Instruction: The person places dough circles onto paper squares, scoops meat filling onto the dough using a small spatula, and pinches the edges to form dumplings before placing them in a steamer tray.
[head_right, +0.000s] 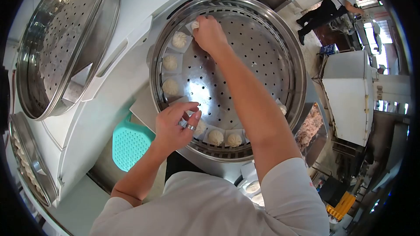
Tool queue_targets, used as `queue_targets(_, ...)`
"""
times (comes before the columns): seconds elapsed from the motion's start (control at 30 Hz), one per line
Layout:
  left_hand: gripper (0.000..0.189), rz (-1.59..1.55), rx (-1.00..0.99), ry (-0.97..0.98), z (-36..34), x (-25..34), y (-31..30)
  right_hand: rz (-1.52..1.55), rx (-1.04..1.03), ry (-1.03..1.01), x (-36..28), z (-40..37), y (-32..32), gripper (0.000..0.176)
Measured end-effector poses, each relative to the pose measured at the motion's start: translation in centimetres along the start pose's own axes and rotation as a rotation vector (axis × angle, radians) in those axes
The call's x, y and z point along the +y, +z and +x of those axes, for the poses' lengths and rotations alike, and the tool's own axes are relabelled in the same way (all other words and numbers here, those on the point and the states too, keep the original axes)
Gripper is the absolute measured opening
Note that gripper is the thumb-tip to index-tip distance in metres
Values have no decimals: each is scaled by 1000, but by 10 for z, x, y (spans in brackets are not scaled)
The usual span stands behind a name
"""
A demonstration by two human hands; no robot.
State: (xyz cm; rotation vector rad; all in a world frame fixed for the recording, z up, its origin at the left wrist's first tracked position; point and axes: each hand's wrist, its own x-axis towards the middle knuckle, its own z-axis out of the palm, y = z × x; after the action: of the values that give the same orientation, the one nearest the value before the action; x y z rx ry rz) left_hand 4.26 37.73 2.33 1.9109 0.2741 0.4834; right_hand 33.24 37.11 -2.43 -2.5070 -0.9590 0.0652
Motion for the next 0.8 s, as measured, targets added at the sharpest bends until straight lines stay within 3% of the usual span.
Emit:
queue_targets(0.6,20,117,13,21,-1,0,10,41,-97,-41,-1,3,-7,37)
queue_targets(0.7,18,55,55,45,-4,5,8,-17,81,-75,4,-13,-24,41)
queue_targets(0.8,14,-164,-105,70,-33,24,-9,61,206,-91,12,-61,-86,41)
